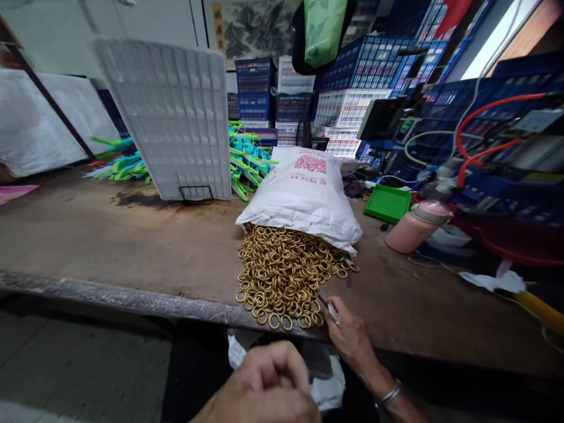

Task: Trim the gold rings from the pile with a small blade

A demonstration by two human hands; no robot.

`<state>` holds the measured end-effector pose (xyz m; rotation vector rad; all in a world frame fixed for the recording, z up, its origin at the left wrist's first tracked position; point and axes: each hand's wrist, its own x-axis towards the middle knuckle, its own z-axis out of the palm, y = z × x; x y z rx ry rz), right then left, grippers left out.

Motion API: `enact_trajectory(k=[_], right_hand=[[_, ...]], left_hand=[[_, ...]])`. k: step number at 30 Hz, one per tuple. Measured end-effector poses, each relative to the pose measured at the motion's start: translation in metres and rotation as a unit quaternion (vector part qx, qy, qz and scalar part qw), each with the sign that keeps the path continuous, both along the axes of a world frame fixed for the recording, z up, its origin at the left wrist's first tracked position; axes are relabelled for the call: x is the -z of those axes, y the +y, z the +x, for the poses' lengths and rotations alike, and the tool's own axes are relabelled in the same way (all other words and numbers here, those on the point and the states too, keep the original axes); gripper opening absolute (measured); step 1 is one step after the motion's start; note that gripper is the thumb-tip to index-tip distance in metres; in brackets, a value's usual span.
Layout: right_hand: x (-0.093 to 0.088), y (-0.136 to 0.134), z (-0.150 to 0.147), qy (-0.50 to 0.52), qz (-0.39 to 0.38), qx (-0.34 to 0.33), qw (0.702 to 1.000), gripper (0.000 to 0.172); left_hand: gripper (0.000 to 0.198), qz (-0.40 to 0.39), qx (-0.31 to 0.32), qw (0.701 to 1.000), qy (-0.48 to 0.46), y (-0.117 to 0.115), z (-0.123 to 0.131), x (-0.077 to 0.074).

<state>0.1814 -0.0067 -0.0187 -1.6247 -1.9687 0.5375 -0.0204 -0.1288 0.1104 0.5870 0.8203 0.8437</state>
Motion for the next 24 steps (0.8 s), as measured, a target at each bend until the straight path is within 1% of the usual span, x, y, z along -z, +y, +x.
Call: enact_trajectory(k=[1,3,4,7,8,10,14,16,18,21,22,24], right_hand=[[0.000,0.003,0.002,-0.011,0.007,-0.013,1.000,0.022],[0.001,0.009,0.004,-0.011,0.006,-0.036,0.999,0.020],[0.002,0.011,0.004,-0.006,0.003,-0.045,0.999,0.020],[0.006,0.015,-0.001,-0.005,-0.008,-0.078,0.997,0.020],[0.007,0.015,-0.004,-0.014,-0.008,-0.088,0.996,0.020],[0.008,0.014,-0.008,-0.040,0.001,-0.102,0.994,0.021],[0.007,0.010,-0.013,-0.072,0.028,-0.101,0.992,0.025],[0.007,0.011,-0.014,-0.079,0.024,-0.096,0.992,0.022],[0.006,0.013,-0.015,-0.070,0.005,-0.077,0.995,0.019],[-0.001,0.011,-0.018,-0.003,-0.028,-0.033,0.999,0.019],[-0.005,0.009,-0.021,0.028,-0.031,-0.027,0.999,0.020],[-0.014,0.001,-0.028,0.085,-0.031,-0.036,0.995,0.023]], left_hand=[[0.019,-0.012,-0.024,0.999,-0.028,0.008,0.000,0.008],[0.017,-0.043,-0.060,0.996,-0.050,0.019,-0.004,0.031],[0.020,-0.054,-0.092,0.993,-0.055,0.022,-0.007,0.044],[0.023,-0.099,-0.149,0.981,-0.074,0.022,-0.012,0.080],[0.021,-0.110,-0.158,0.978,-0.080,0.021,-0.011,0.089],[0.019,-0.120,-0.159,0.976,-0.091,0.020,-0.008,0.101],[0.021,-0.107,-0.134,0.981,-0.086,0.024,0.003,0.112],[0.025,-0.095,-0.127,0.986,-0.059,0.028,0.007,0.114],[0.030,-0.074,-0.117,0.990,-0.026,0.034,0.009,0.115],[0.034,-0.028,-0.128,0.991,0.021,0.044,0.013,0.111],[0.034,-0.014,-0.138,0.990,0.038,0.048,0.014,0.110],[0.034,0.009,-0.149,0.986,0.069,0.055,0.016,0.107]])
